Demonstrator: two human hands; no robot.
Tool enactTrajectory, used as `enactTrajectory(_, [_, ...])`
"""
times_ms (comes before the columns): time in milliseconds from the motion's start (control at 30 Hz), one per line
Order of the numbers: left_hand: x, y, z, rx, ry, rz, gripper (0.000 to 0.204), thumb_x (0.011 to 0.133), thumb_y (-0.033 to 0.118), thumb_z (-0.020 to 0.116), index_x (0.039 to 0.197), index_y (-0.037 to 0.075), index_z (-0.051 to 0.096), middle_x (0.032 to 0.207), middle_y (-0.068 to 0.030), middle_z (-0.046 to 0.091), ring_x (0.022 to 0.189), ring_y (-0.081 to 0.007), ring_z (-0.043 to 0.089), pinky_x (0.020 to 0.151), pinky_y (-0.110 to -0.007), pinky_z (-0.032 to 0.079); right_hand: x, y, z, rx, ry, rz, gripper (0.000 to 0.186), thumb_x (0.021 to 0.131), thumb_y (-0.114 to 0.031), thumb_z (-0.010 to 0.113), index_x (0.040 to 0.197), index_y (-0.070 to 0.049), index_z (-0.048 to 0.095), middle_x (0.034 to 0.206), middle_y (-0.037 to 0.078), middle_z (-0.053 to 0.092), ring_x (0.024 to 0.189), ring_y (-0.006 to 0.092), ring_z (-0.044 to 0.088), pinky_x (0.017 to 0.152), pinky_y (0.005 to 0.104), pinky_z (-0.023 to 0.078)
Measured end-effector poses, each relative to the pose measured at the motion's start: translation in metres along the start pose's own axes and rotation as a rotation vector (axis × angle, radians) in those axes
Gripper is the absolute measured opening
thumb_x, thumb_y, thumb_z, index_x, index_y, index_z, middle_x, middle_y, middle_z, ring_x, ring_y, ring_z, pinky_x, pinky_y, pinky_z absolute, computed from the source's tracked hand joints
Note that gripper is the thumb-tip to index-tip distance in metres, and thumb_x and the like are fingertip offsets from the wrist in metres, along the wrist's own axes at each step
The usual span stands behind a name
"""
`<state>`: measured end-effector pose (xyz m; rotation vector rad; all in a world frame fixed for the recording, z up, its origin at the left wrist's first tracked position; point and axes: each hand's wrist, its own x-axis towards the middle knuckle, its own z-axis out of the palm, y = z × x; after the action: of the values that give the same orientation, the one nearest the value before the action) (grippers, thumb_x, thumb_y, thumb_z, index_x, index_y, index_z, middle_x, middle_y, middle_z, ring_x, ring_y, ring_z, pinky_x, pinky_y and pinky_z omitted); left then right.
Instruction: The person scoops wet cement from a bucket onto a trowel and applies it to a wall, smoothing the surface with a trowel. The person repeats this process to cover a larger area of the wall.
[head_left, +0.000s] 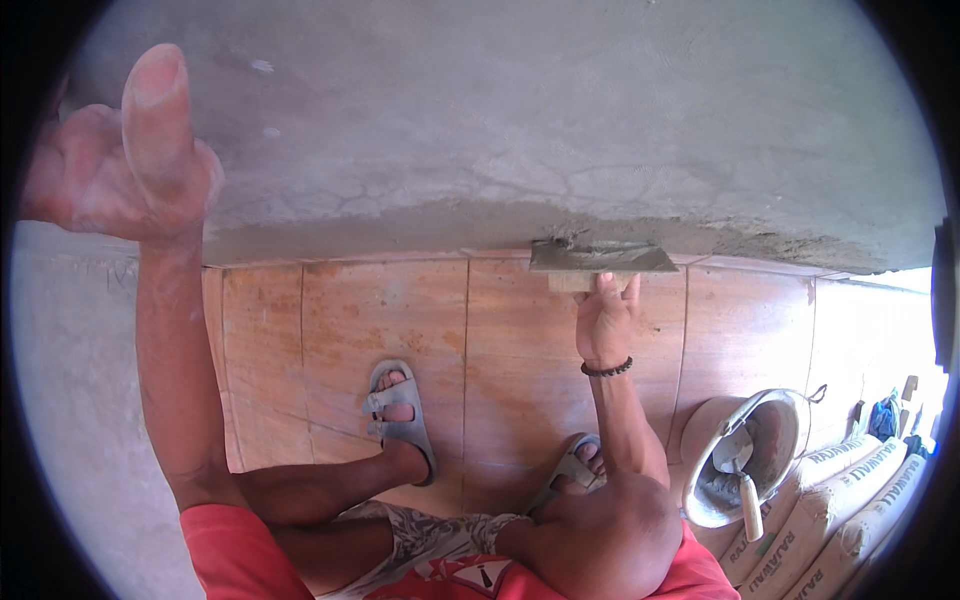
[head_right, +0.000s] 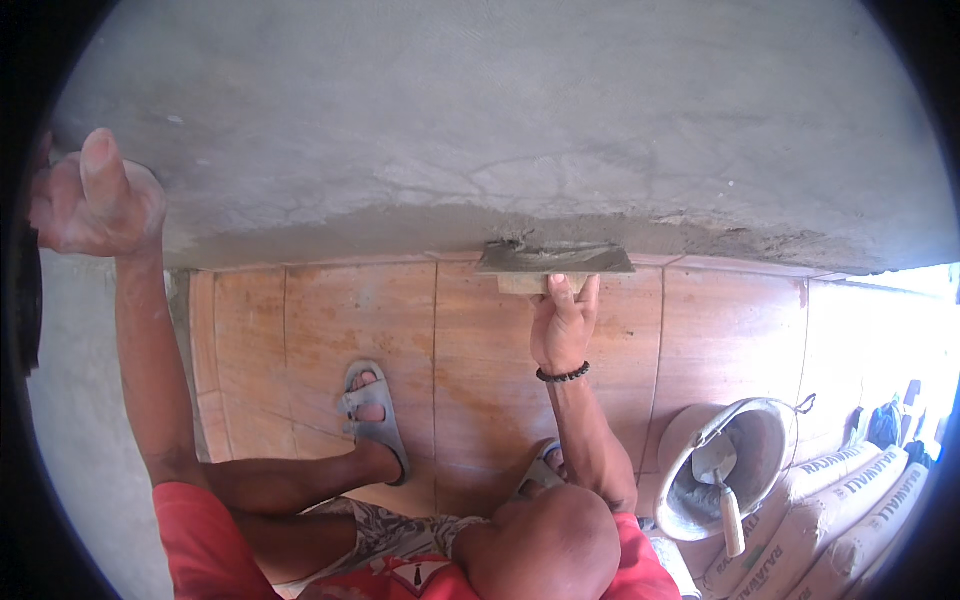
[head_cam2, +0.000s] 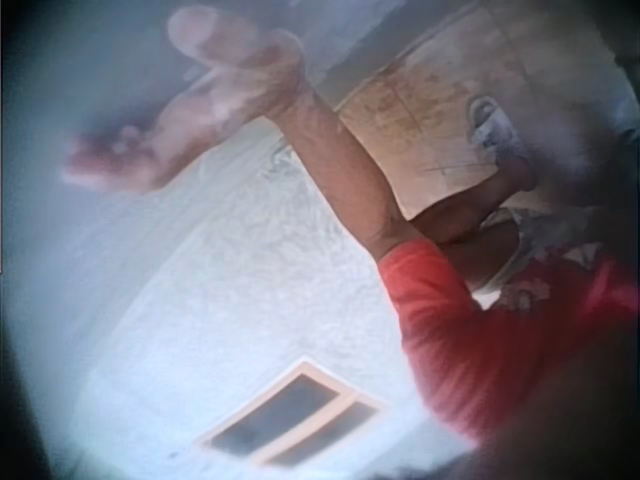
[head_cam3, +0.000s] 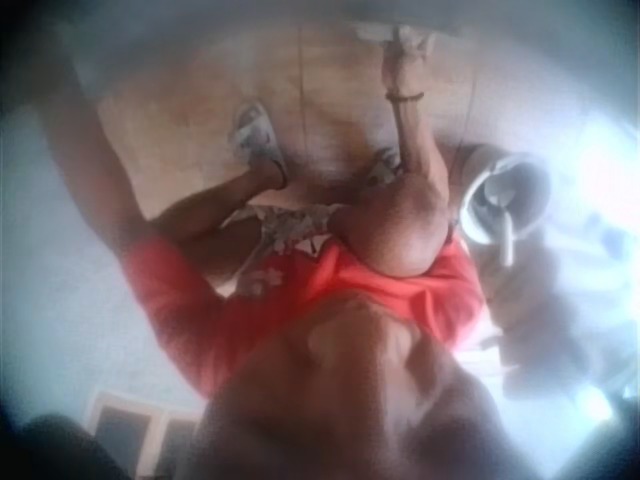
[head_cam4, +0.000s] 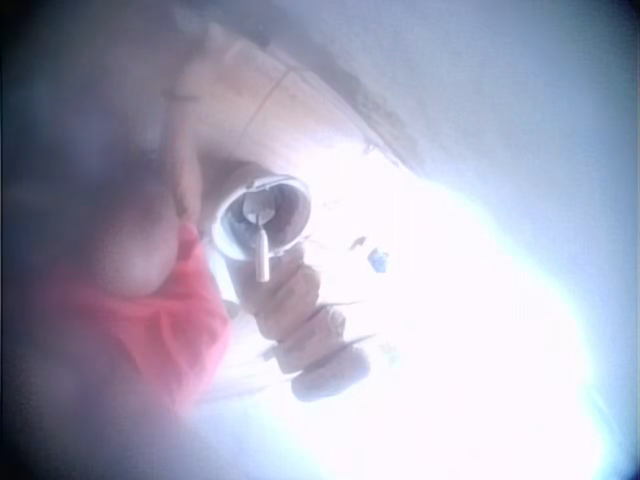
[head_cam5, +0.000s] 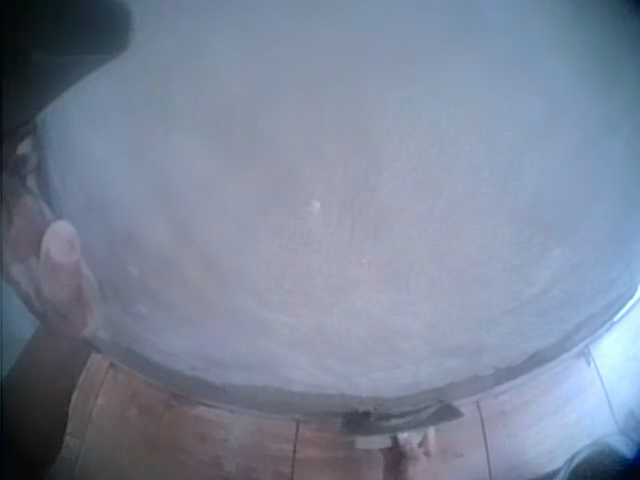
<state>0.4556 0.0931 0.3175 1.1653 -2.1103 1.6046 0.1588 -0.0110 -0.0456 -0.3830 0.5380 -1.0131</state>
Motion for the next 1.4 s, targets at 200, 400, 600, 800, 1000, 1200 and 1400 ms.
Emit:
enactTrajectory(200, [-0.031,-0.028,-0.018,0.264,-0.19,0.349,0.026,0.087,0.005,0.065,0.111,0.016,0.063,0.063,0.0005,0.05,0.06,-0.0182,0.042,0.069,-0.029,0.043,-0.024,-0.047,0.071,0.043,-0.036,-0.045,0.059,0.088,0.0,0.06,0.14,-0.006,0.032,0.123,0.006,0.055,0.109,0.019,0.054,0.091,0.0395,0.047])
enactTrajectory(400, [0.023,0.048,0.045,-0.36,0.39,-0.216,0.036,0.082,0.012,0.072,0.11,-0.003,0.055,0.094,-0.0121,0.058,0.079,-0.0206,0.052,0.078,-0.034,0.045,-0.063,-0.115,0.047,0.311,-0.387,-0.12,0.054,0.089,-0.032,0.059,0.133,-0.003,0.046,0.131,0.012,0.054,0.122,0.0293,0.05,0.106,0.0521,0.036])
enactTrajectory(600, [-0.008,0.026,0.041,-0.201,0.337,-0.253,0.049,0.082,0.011,0.072,0.12,0.0,0.044,0.118,-0.0206,0.05,0.104,-0.0287,0.051,0.088,-0.042,0.043,-0.036,-0.115,-0.084,0.177,-0.131,-0.289,0.054,0.091,-0.021,0.061,0.138,-0.006,0.039,0.134,0.009,0.052,0.123,0.025,0.049,0.106,0.0458,0.038])
enactTrajectory(800, [-0.022,0.009,0.024,0.002,0.173,-0.192,0.061,0.08,0.018,0.073,0.124,0.0,0.035,0.128,-0.021,0.05,0.116,-0.0304,0.049,0.099,-0.041,0.035,0.012,-0.073,-0.111,0.232,0.009,-0.268,0.052,0.092,-0.007,0.06,0.138,-0.006,0.037,0.13,0.006,0.052,0.12,0.0198,0.05,0.105,0.0406,0.04])
enactTrajectory(1000, [0.001,0.024,0.029,-0.101,0.23,-0.23,0.06,0.082,0.022,0.07,0.126,-0.001,0.036,0.128,-0.0209,0.051,0.115,-0.0293,0.05,0.098,-0.04,0.035,0.032,-0.08,-0.101,0.174,0.067,-0.284,0.043,0.093,-0.01,0.059,0.132,-0.004,0.04,0.128,0.008,0.053,0.119,0.021,0.051,0.102,0.0384,0.042])
enactTrajectory(1200, [0.0,0.027,0.034,-0.061,0.227,-0.251,0.061,0.083,0.024,0.067,0.127,-0.004,0.035,0.127,-0.0217,0.052,0.113,-0.0303,0.051,0.096,-0.041,0.037,0.054,-0.085,-0.068,-0.054,0.382,-0.287,0.04,0.091,-0.014,0.064,0.123,-0.001,0.043,0.112,0.009,0.054,0.104,0.0181,0.054,0.091,0.034,0.046])
enactTrajectory(1400, [-0.008,0.01,0.015,0.034,0.132,-0.234,0.061,0.084,0.022,0.068,0.127,-0.005,0.035,0.126,-0.0234,0.051,0.111,-0.0305,0.052,0.094,-0.041,0.039,0.021,-0.13,0.024,-0.179,0.24,-0.506,0.047,0.09,-0.014,0.064,0.126,0.005,0.039,0.104,0.01,0.055,0.09,0.013,0.054,0.081,0.0276,0.047])
